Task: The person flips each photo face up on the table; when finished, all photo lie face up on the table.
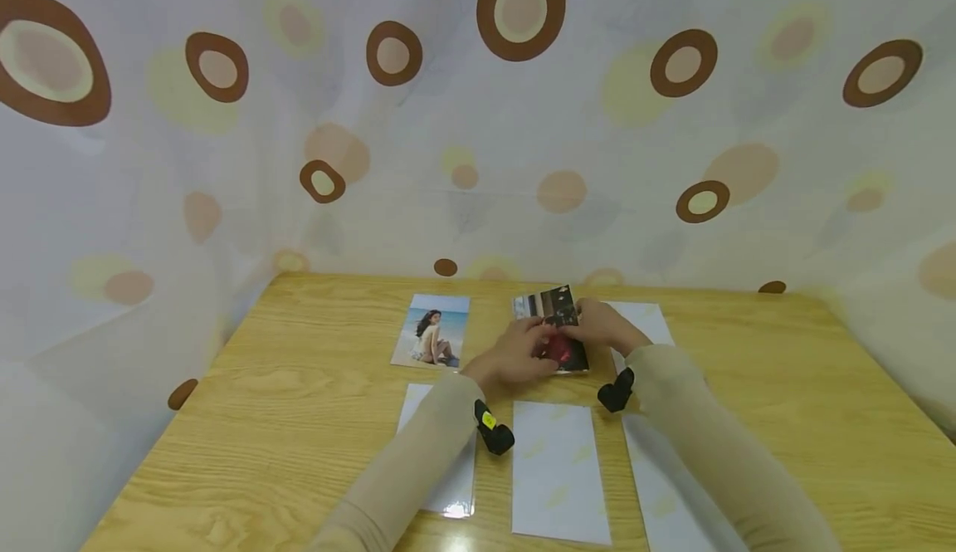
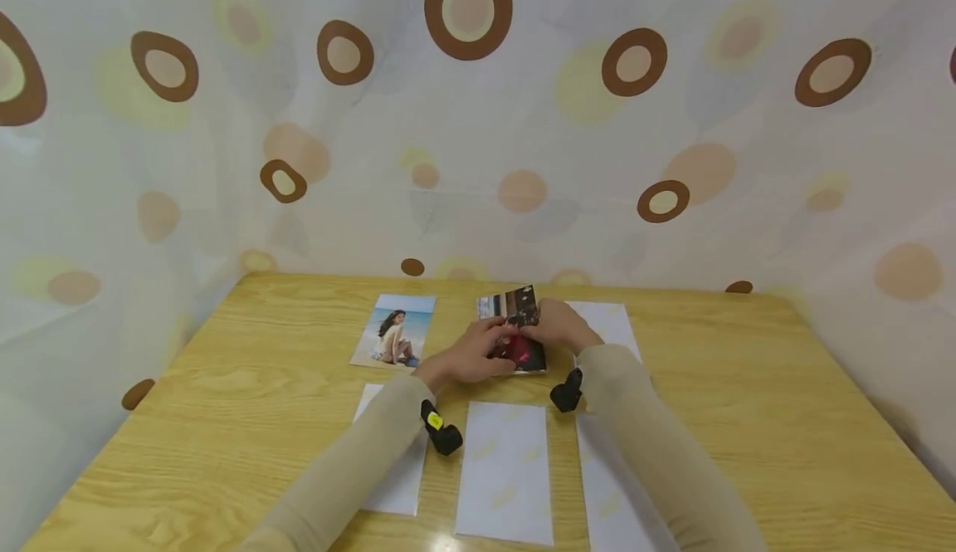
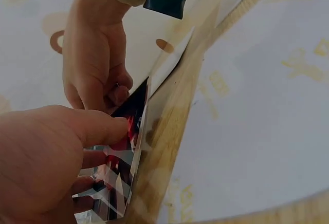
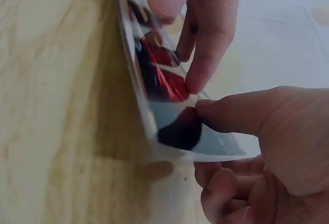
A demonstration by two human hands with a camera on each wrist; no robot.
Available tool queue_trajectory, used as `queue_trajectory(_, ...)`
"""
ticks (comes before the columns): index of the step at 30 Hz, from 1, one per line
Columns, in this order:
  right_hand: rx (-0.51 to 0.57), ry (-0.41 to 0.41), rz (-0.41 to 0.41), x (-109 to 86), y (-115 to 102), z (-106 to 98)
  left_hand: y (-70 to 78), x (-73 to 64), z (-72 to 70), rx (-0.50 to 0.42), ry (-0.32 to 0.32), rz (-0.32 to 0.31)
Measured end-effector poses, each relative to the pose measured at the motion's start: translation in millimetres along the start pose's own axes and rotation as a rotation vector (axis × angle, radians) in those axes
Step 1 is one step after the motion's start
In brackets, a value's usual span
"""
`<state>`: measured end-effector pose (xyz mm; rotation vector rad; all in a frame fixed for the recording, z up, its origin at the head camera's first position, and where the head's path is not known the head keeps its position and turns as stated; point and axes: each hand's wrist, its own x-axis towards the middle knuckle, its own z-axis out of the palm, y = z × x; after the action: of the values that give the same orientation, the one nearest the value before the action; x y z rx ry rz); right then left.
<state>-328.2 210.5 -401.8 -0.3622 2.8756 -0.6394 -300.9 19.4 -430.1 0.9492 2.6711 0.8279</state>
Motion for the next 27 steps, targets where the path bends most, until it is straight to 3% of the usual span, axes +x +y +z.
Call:
queue_trajectory(4, -0.107, -0.017, 0.023, -1.7, -3, 8, -2.8, -2.0, 0.9, 0.131, -0.017, 0.008)
queue_trajectory(11, -0.183, 0.003, -0.039, -1.9, -10, 13, -3.9, -4.7, -0.6, 0.097, -0.041, -0.035)
queue_trajectory(19, -0.136, -0.002, 0.001, -3.2, -5, 11, -4.4, -4.4, 1.2, 0.034, -0.025, -0.01)
queue_trajectory(23, -0.066, -0.009, 0.017, -5.2, 0, 7, -5.3, -1.9, 5.3, -0.006, 0.027, 0.009)
queue_trajectory(27, -0.005, -0.009, -0.01, -13.2, 5, 0, -3.5, 3.8, 12.2, 0.018, 0.095, 0.029)
